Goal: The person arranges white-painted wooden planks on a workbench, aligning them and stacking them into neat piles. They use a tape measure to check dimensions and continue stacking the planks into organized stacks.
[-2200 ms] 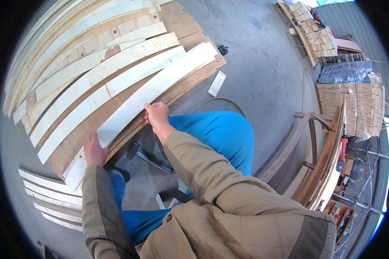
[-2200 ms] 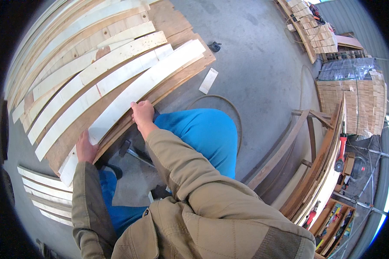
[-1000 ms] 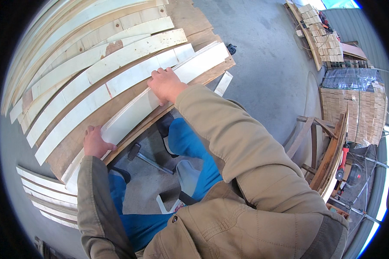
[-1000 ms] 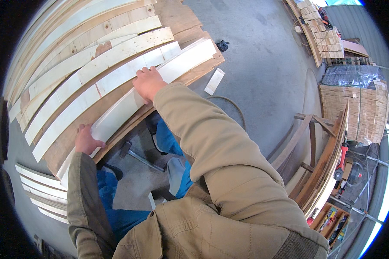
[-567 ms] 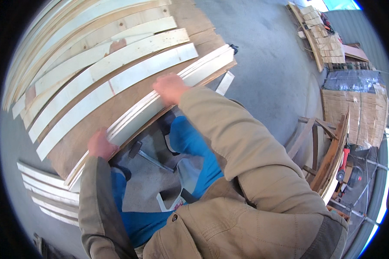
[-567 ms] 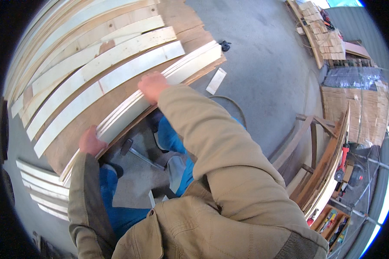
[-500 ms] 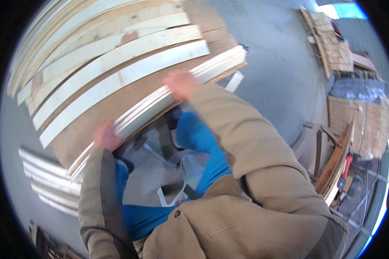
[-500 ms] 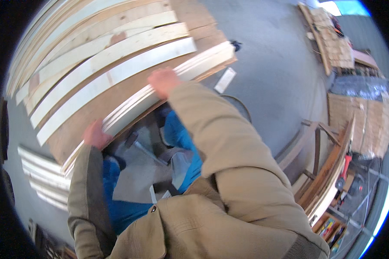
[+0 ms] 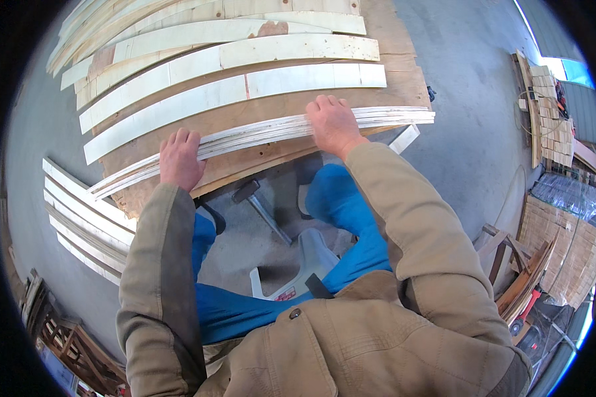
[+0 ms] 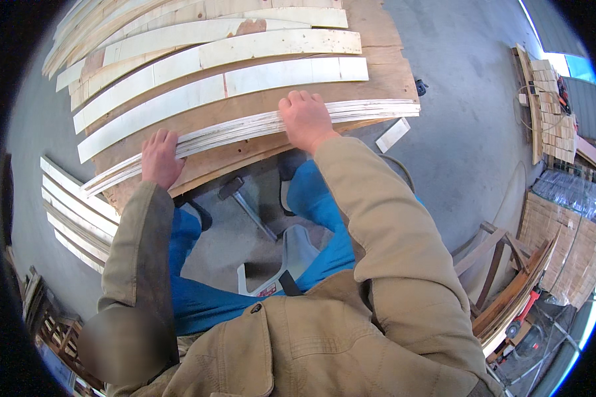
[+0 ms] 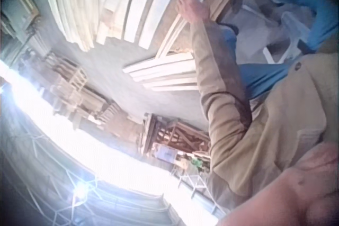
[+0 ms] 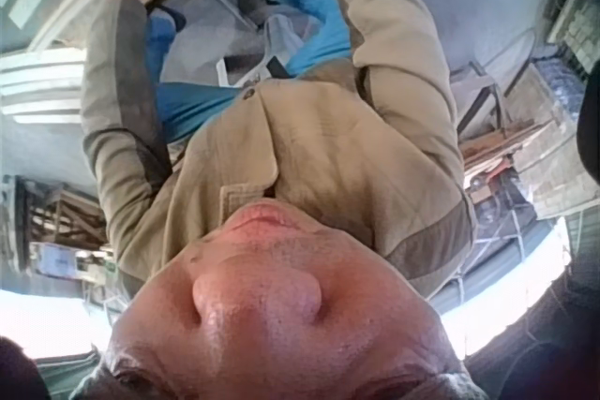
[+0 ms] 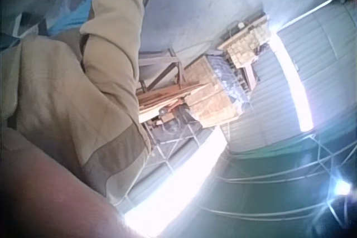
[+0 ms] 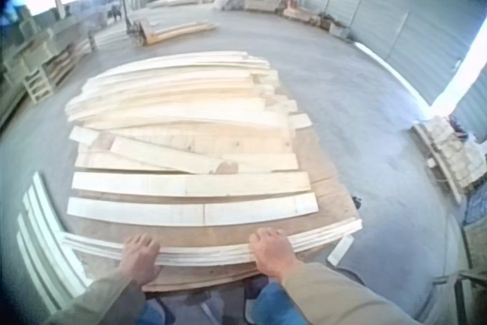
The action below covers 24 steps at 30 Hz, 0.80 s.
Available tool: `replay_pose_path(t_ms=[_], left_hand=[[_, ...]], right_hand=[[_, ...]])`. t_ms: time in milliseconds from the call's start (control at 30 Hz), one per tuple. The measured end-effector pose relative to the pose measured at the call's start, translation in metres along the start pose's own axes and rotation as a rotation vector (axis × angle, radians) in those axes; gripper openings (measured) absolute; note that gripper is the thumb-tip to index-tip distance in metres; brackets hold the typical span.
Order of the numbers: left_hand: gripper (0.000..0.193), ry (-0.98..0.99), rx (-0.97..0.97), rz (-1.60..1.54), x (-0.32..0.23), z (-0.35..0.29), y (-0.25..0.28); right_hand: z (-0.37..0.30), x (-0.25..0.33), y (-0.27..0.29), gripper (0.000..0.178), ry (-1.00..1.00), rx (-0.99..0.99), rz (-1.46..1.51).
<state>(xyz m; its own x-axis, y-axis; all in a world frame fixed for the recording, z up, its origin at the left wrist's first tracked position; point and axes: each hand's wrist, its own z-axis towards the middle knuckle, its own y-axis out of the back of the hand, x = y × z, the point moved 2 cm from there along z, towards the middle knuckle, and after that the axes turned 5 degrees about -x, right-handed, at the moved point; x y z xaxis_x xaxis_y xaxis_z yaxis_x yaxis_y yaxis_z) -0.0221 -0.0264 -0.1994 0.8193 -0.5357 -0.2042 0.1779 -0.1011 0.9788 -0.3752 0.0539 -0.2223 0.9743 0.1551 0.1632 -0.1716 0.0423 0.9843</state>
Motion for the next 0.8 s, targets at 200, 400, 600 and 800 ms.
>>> replay_pose_path(t_ms=[200,400,600,800], left_hand=[[0.055,0.005,-0.048,-0.046,0.014,-0.004,-0.026],[0.054,0.006,-0.004,-0.104,0.018,0.002,-0.029],[0.050,0.002,0.010,-0.091,0.012,-0.005,-0.031],[0.057,0.021,0.045,-0.067,-0.001,-0.002,-0.030]], right_hand=[[0.000,-0.008,-0.019,0.040,-0.022,-0.010,0.030],[0.001,-0.010,-0.018,0.028,-0.003,0.038,0.044],[0.000,-0.010,-0.018,0.024,-0.014,0.041,0.029],[0.006,-0.017,-0.020,0.026,0.004,0.030,0.038]])
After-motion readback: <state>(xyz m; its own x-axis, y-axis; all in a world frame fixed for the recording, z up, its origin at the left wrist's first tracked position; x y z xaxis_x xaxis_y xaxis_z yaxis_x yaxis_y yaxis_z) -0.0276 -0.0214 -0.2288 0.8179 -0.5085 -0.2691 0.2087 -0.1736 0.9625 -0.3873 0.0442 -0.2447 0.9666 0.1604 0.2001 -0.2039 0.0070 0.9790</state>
